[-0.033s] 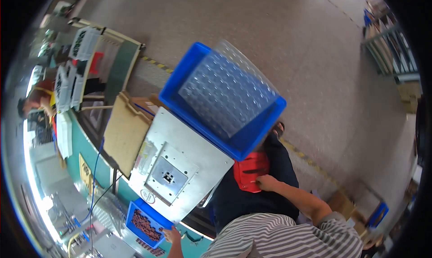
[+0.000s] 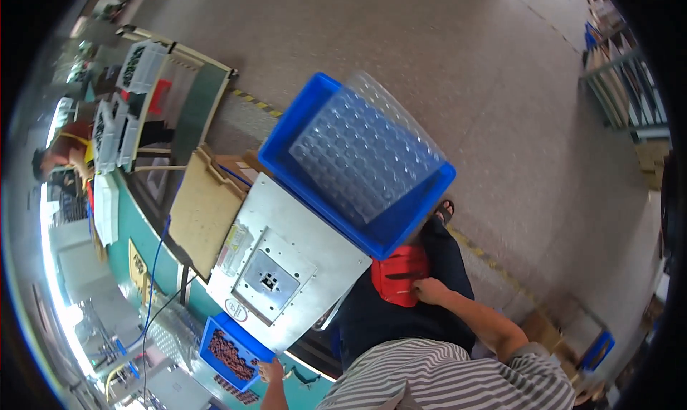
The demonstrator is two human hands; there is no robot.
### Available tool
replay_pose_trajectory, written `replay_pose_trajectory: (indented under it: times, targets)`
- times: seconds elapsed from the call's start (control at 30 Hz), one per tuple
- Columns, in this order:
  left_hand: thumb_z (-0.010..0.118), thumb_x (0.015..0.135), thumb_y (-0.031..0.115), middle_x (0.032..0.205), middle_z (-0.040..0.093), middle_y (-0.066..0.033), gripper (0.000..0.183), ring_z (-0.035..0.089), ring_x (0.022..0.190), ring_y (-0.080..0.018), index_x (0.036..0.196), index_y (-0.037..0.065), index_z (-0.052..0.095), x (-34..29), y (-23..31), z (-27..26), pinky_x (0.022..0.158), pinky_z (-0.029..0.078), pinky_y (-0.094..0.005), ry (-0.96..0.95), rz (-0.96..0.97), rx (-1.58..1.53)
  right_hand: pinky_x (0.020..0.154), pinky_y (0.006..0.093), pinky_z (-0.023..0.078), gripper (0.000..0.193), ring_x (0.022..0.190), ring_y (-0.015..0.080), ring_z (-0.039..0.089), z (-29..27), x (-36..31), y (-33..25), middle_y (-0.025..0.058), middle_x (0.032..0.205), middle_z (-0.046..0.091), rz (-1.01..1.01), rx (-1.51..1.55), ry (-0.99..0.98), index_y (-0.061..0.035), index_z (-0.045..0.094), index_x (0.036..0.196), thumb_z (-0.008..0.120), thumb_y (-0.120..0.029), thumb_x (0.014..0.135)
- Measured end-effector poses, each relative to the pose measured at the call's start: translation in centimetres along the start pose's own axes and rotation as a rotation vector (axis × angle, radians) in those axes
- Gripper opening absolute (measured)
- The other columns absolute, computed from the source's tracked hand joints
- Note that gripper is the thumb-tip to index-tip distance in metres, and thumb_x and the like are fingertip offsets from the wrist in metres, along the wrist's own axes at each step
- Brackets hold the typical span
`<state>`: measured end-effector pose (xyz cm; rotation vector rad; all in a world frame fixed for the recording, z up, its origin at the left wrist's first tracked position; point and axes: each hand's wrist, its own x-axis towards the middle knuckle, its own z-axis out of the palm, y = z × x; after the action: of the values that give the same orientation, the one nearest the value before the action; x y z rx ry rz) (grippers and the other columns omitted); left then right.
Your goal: The worker is winding copper wire onto toroidal magnetic cores using a specialized machine on an industrial assembly line.
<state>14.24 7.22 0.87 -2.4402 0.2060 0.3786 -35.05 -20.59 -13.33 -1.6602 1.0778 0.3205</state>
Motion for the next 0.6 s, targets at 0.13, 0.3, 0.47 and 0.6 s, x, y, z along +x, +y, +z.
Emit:
replay_pose_trajectory:
  times: [0.13,0.3,0.47,0.6]
  targets:
    - [0.06,0.08,0.042,0.126,0.052,-0.0257,0.072,0.055,0.11,-0.0441,0.132,-0.002,0.036,-2.4,3.4,-1.7,0.098,0.041,-0.0517,0.106,-0.161,-0.293,0.08,0.0458,0.052,0.02,0.087,0.0359,0.066,-6.7,-3.1,6.5,0.019,0.09,0.068,-0.04,0.185,0.291,-0.0065,0.067,0.098,0.061,-0.018,0.082]
    - [0.063,0.077,0.038,0.12,0.062,-0.0204,0.045,0.058,0.116,-0.0366,0.112,0.009,0.067,-17.8,16.0,-1.9,0.098,0.047,-0.044,-0.242,-0.121,-0.312,0.088,0.0458,0.049,0.021,0.102,0.0384,0.061,-13.1,-9.6,12.7,0.0201,0.099,0.068,0.204,-0.006,0.311,-0.0057,0.067,0.098,0.059,-0.021,0.086]
    - [0.057,0.08,0.019,0.086,0.068,-0.018,0.02,0.067,0.076,-0.0321,0.085,0.006,0.071,-20.9,26.6,0.5,0.069,0.052,-0.0451,0.185,1.792,0.13,0.087,0.0473,0.049,0.029,0.101,0.0405,0.061,-14.7,-15.7,19.6,0.0208,0.103,0.068,0.351,0.215,0.15,-0.0043,0.067,0.098,0.053,-0.029,0.094]
    - [0.053,0.09,0.019,0.081,0.067,-0.0162,0.02,0.067,0.075,-0.0367,0.088,0.006,0.068,-27.9,35.8,-5.2,0.065,0.052,-0.0438,-0.121,1.171,-0.218,0.082,0.0459,0.05,0.036,0.093,0.0389,0.065,-18.0,-14.6,24.5,0.0208,0.099,0.069,0.348,0.173,0.062,-0.003,0.066,0.104,0.05,-0.034,0.096]
